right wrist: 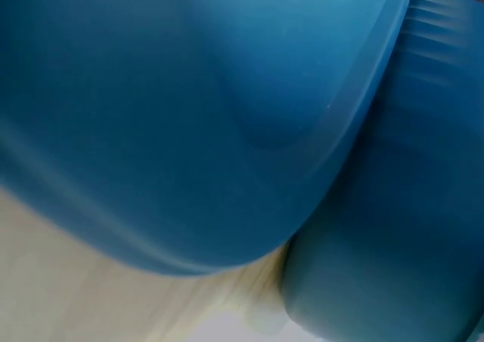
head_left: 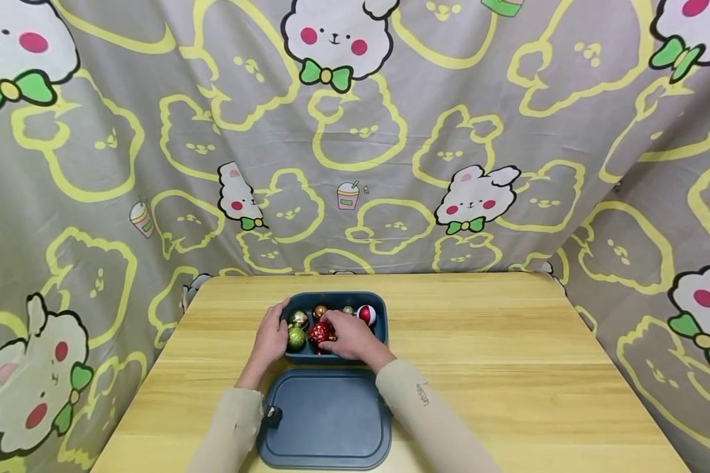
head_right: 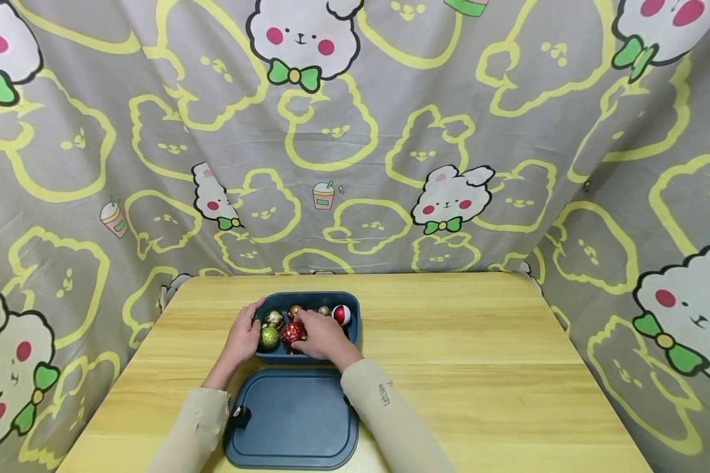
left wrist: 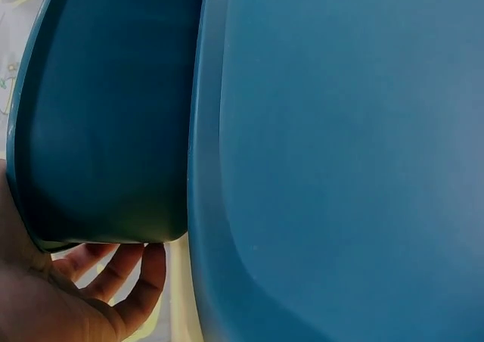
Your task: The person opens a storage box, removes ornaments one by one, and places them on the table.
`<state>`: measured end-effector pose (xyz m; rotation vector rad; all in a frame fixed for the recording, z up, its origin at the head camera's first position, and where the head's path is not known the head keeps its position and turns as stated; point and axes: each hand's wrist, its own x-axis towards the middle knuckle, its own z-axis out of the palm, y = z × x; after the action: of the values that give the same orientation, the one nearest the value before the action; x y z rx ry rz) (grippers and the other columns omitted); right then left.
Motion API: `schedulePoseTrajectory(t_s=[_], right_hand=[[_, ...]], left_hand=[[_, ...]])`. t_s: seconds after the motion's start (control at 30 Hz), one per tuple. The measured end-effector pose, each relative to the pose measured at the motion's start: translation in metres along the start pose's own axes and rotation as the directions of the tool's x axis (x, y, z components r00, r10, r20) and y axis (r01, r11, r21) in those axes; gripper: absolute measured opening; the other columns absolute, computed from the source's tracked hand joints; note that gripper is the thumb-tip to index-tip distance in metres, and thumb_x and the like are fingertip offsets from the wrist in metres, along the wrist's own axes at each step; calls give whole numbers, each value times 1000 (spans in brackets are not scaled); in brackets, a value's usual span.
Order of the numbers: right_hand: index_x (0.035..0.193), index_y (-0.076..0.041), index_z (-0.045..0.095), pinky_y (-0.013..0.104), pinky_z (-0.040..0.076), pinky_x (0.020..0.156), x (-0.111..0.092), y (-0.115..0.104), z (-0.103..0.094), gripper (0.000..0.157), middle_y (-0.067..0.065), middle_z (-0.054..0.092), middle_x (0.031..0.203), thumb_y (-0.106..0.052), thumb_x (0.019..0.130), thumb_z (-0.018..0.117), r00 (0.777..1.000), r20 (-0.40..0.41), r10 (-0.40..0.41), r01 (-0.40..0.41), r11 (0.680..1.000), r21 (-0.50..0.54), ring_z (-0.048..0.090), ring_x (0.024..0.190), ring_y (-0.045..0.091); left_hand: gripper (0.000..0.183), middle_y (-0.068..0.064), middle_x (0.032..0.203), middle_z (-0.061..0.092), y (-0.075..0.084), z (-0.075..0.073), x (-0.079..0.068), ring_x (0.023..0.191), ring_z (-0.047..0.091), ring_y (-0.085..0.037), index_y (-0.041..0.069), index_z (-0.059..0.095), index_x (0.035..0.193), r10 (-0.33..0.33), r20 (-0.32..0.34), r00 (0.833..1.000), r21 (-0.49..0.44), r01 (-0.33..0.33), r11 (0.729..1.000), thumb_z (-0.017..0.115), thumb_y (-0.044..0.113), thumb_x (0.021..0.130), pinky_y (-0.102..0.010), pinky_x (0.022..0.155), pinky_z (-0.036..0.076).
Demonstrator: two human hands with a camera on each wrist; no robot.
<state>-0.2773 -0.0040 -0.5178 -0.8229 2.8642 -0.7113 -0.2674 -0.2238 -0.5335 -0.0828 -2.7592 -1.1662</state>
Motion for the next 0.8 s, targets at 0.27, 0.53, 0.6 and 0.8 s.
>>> schedulePoseTrajectory(t_s=[0.27, 0.53, 0.6, 0.8], right_hand=[[132, -16, 62, 37, 53, 101, 0, 1, -1, 46, 2, 66, 125, -39, 94, 76, 1000, -16, -16, 16, 1000, 26, 64, 112, 18], [134, -13, 62, 38, 52, 103, -1, 3, -2, 48, 4, 66, 126, -36, 94, 78, 998, -51, -34, 37, 997, 62, 63, 114, 19], [134, -12, 62, 38, 52, 103, -2, 3, -3, 49, 5, 66, 127, -35, 94, 78, 997, -60, -39, 43, 996, 75, 63, 115, 20], [135, -12, 62, 38, 52, 103, -3, 5, -2, 50, 5, 66, 127, -35, 93, 79, 994, -94, -46, 57, 992, 117, 63, 115, 20]], left_hand=[[52, -27, 150, 46, 0, 0, -1, 141, 44, -46, 4, 40, 158, 12, -8, 1000, -7, -13, 1000, 41, 0, 106, -61, 116, 35], [52, -27, 149, 47, 0, -1, 1, 141, 44, -46, 3, 40, 158, 15, -10, 1000, -10, -15, 1000, 43, -1, 105, -61, 117, 35], [53, -28, 149, 47, 0, -1, 1, 141, 44, -46, 4, 40, 158, 15, -8, 1000, -8, -15, 1000, 42, -1, 105, -61, 117, 35], [53, -27, 151, 45, 2, 0, 0, 143, 42, -46, 4, 39, 158, 7, 1, 1000, 2, -7, 1000, 41, -1, 106, -61, 117, 34]])
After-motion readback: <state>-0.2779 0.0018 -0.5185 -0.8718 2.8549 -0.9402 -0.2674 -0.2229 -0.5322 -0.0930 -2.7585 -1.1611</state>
